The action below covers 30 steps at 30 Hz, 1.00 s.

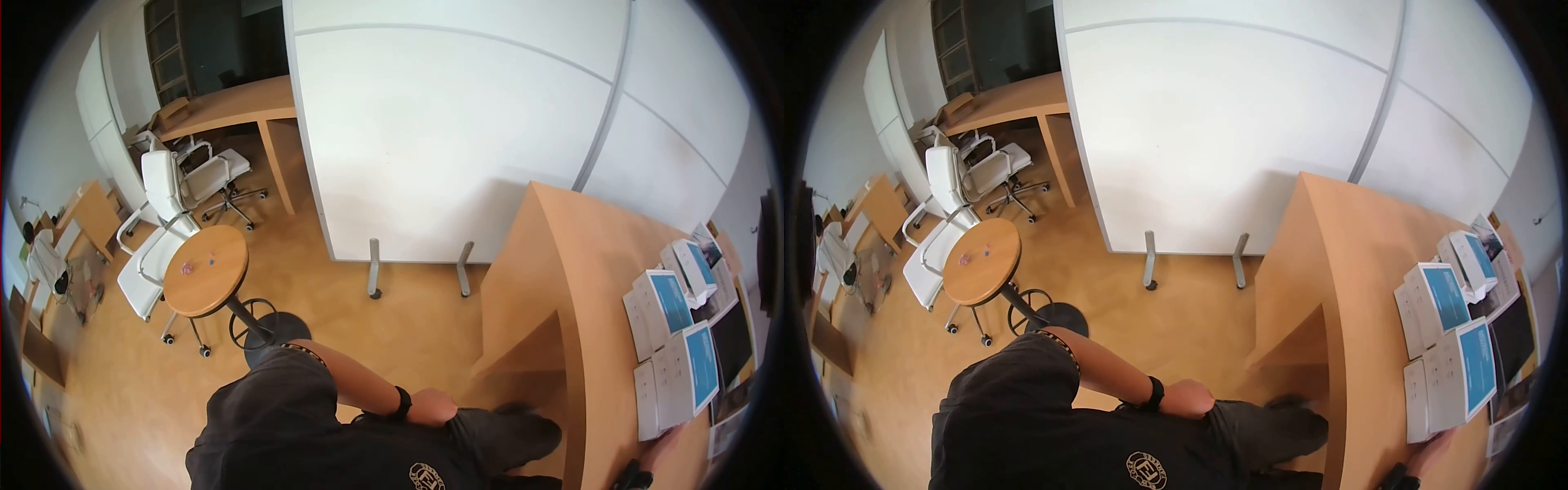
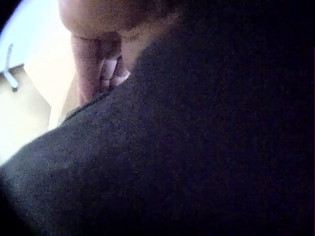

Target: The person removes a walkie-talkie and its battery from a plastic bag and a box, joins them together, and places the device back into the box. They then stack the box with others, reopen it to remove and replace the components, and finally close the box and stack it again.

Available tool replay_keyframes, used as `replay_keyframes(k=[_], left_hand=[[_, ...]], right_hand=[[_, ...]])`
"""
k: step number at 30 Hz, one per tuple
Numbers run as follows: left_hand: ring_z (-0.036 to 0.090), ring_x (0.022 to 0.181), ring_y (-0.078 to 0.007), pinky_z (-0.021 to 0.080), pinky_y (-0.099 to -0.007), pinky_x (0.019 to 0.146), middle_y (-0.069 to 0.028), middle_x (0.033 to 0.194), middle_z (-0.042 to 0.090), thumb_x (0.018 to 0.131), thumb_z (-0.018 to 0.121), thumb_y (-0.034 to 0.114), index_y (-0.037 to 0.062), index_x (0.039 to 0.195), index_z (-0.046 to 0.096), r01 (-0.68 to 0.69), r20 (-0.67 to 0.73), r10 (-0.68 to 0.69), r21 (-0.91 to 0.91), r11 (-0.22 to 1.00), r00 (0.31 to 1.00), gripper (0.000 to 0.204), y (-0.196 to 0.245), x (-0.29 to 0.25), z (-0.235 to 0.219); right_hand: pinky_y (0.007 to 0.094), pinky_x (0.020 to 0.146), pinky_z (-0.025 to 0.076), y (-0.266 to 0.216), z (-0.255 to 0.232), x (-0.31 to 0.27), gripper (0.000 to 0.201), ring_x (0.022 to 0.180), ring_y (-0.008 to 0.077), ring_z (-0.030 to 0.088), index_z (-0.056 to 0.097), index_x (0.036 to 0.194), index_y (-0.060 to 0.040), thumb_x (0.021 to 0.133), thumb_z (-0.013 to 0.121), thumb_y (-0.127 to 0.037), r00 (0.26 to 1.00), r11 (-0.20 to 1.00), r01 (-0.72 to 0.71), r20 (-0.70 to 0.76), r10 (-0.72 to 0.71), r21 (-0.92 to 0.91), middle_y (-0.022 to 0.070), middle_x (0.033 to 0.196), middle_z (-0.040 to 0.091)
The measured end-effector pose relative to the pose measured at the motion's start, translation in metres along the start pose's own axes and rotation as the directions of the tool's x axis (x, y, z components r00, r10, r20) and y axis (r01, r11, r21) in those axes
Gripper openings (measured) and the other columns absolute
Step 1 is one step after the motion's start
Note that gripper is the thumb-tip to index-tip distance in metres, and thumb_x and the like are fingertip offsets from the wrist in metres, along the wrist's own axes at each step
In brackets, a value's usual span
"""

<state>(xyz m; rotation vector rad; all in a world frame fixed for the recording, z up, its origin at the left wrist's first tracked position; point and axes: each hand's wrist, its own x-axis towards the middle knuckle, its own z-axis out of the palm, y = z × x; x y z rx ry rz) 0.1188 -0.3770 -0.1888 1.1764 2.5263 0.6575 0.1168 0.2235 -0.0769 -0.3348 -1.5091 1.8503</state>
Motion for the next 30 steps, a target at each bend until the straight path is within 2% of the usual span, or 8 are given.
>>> replay_keyframes(k=[5,9,11,12,20,23,26,30], left_hand=[[0.067,0.082,-0.0423,0.054,-0.0511,0.069,-0.0219,0.084,0.069,0.078,0.063,0.020,0.0003,0.080,0.066,-0.060,-0.007,0.061,0.117,0.991,0.998,0.020,0.009,0.002,-0.007],[0.068,0.081,-0.0413,0.054,-0.0509,0.068,-0.0207,0.084,0.069,0.079,0.063,0.019,0.0022,0.082,0.068,-0.148,0.130,0.128,0.161,0.976,0.983,0.018,0.021,0.001,-0.035],[0.068,0.080,-0.0414,0.054,-0.0511,0.068,-0.0206,0.083,0.069,0.079,0.063,0.020,0.0035,0.080,0.069,-0.138,0.218,0.103,0.152,0.979,0.970,0.017,0.027,-0.001,-0.048],[0.068,0.078,-0.0410,0.053,-0.0510,0.067,-0.0199,0.081,0.069,0.079,0.064,0.021,0.0041,0.078,0.069,-0.121,0.235,0.086,0.139,0.983,0.968,0.018,0.030,-0.005,-0.051],[0.069,0.081,-0.0392,0.053,-0.0493,0.070,-0.0196,0.079,0.070,0.087,0.067,0.041,0.0049,0.081,0.074,0.064,0.423,-0.175,0.264,0.962,0.889,0.037,0.025,-0.024,-0.077],[0.069,0.090,-0.0355,0.053,-0.0451,0.080,-0.0197,0.091,0.073,0.084,0.054,0.073,0.0036,0.093,0.075,0.451,0.573,-0.453,0.157,0.879,0.683,0.073,-0.005,-0.013,-0.058],[0.069,0.095,-0.0320,0.053,-0.0406,0.083,-0.0187,0.095,0.073,0.085,0.054,0.077,-0.0009,0.103,0.071,0.564,0.629,-0.473,0.067,0.823,0.617,0.082,-0.012,0.005,-0.045],[0.070,0.096,-0.0290,0.053,-0.0377,0.085,-0.0191,0.097,0.072,0.084,0.059,0.076,-0.0029,0.112,0.068,0.637,0.568,-0.505,-0.047,0.769,0.651,0.085,-0.016,0.014,-0.025]], right_hand=[[0.0382,0.113,0.038,0.000,-0.004,0.001,0.070,0.136,0.0266,0.047,0.035,0.152,0.0028,0.108,0.037,-0.052,0.996,0.996,-0.086,-0.034,0.087,0.029,0.0139,0.152,0.044],[0.0366,0.112,0.038,0.009,-0.005,0.005,0.067,0.132,0.0254,0.050,0.041,0.149,0.0021,0.108,0.037,-0.051,0.996,0.999,0.035,0.089,-0.031,-0.039,0.0121,0.147,0.049],[0.0292,0.079,0.043,0.006,0.001,0.003,0.055,0.089,0.0129,0.051,0.059,0.135,-0.0013,0.109,0.039,-0.045,0.996,0.974,0.052,-0.057,-0.066,-0.221,0.0015,0.101,0.060],[0.0270,0.065,0.035,0.005,-0.002,-0.001,0.052,0.075,0.0087,0.041,0.062,0.131,-0.0018,0.109,0.039,-0.043,0.984,0.887,0.096,-0.089,-0.152,-0.451,-0.0052,0.083,0.047],[0.0262,0.082,0.044,-0.032,0.041,-0.030,0.062,0.091,0.0121,0.052,0.058,0.134,0.0044,0.109,0.037,-0.048,0.988,0.901,0.036,-0.121,-0.097,-0.432,0.0031,0.111,0.063],[0.0274,0.088,0.044,-0.040,0.045,-0.032,0.064,0.097,0.0131,0.053,0.058,0.134,0.0052,0.109,0.037,-0.050,0.990,0.920,-0.020,-0.136,-0.036,-0.392,0.0048,0.116,0.063],[0.0280,0.093,0.044,-0.034,0.044,-0.029,0.065,0.103,0.0139,0.053,0.057,0.135,0.0048,0.108,0.038,-0.051,0.990,0.947,-0.016,-0.135,-0.029,-0.322,0.0070,0.121,0.063],[0.0278,0.092,0.044,-0.037,0.045,-0.030,0.065,0.102,0.0137,0.054,0.057,0.136,0.0040,0.108,0.039,-0.052,0.992,0.946,0.003,-0.119,-0.044,-0.324,0.0062,0.120,0.063]])
